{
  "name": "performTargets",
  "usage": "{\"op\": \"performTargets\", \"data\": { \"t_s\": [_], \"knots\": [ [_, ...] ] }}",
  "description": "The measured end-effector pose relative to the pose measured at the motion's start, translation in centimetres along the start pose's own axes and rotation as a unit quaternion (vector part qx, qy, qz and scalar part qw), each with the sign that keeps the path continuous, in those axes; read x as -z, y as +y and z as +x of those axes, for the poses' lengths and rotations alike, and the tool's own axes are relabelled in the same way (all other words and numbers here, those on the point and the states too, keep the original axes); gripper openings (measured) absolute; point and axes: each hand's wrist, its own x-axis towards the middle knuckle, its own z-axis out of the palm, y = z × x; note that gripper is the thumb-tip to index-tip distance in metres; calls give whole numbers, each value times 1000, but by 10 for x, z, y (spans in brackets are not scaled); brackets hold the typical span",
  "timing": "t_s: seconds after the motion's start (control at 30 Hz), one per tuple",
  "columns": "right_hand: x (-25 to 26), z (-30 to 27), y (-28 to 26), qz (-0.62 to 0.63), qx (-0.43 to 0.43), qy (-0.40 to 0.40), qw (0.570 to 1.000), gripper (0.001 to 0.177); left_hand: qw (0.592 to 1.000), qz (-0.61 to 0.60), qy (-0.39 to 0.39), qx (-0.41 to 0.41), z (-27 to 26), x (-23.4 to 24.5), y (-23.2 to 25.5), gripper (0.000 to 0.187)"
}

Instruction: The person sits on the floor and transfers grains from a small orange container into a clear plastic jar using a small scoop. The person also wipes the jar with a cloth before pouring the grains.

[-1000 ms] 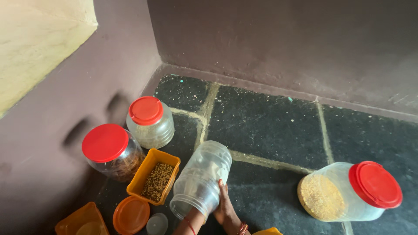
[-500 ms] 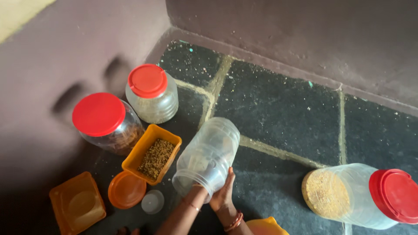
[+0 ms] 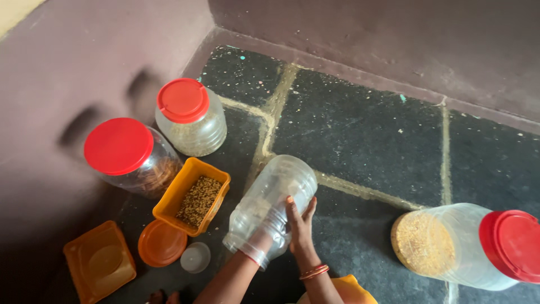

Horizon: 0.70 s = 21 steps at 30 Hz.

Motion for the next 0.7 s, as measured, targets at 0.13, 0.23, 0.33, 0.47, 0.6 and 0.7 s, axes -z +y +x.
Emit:
{"op": "performTargets", "data": {
  "t_s": [0.13, 0.23, 0.33, 0.47, 0.6, 0.7],
  "knots": [
    [-3, 8, 6, 67, -44, -12, 997, 129, 997, -45, 49, -37, 12, -3, 28, 73],
    [-3, 8, -2, -18, -23, 20, 999, 126, 978, -167, 60, -112, 19, -4, 32, 77],
    [-1, 5, -16, -26, 48, -2, 998, 124, 976, -192, 4, -99, 29, -6, 10, 71],
    [21, 23, -50, -49, 124, 29, 991, 106, 986, 135, -65, -72, 21, -6, -42, 63],
    [46, 42, -75, -149, 178, 108, 967, 87, 976, 208, -54, 8, 14, -4, -68, 60],
    [52, 46, -80, -218, 223, 137, 940, 78, 976, 211, -49, 13, 15, -8, -64, 59]
  ]
}}
